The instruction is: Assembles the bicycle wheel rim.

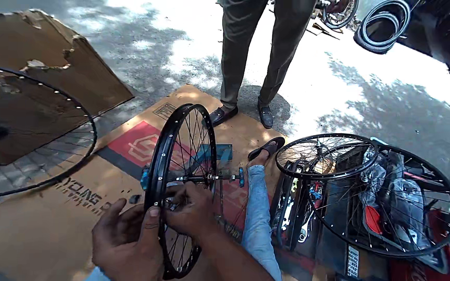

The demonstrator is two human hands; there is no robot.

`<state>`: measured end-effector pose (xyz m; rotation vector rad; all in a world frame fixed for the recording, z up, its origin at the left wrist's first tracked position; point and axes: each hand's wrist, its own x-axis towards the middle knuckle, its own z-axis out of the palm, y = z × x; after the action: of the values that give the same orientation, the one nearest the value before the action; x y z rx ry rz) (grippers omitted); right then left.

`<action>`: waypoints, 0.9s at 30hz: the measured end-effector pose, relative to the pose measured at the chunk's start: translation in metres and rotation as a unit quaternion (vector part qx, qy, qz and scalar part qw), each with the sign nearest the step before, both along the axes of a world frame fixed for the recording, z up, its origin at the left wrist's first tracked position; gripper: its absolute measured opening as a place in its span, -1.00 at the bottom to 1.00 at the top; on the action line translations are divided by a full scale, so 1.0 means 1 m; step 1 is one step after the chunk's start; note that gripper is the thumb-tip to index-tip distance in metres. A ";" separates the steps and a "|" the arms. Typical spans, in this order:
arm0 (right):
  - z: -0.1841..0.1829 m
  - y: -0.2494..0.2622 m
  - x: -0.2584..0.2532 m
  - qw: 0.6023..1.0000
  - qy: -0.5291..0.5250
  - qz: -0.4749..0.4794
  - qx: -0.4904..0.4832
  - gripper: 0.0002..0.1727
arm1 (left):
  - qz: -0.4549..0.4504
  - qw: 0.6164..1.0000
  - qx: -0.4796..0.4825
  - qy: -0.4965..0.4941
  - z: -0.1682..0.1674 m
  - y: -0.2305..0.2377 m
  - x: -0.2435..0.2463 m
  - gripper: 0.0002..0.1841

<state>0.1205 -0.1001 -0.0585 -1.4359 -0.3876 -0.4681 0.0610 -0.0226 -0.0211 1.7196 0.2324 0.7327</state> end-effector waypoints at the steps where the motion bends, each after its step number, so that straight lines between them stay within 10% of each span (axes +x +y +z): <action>1: 0.002 -0.005 0.001 0.999 0.007 0.004 -0.039 -0.70 | 0.001 1.000 -0.018 -0.001 0.001 -0.003 0.000 -0.35; 6: 0.008 -0.008 0.008 0.992 -0.002 0.051 -0.113 -0.59 | 0.007 0.998 -0.069 -0.001 0.006 -0.002 0.003 -0.22; 11: 0.009 -0.042 0.017 0.935 0.091 0.342 0.003 -0.44 | -0.006 0.997 -0.080 0.007 0.003 -0.002 -0.003 -0.17; 19: -0.002 -0.011 0.006 0.997 -0.012 0.052 -0.049 -0.84 | -0.018 0.996 -0.088 -0.020 -0.013 -0.001 -0.008 -0.18; 27: -0.011 -0.043 0.009 0.957 0.049 0.285 -0.003 -0.71 | -0.004 0.995 -0.100 -0.021 -0.013 -0.002 -0.006 -0.20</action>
<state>0.1296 -0.1435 -0.0696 -1.2740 -0.6939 0.0721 0.0548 -0.0248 -0.0337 1.5124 0.2613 0.7147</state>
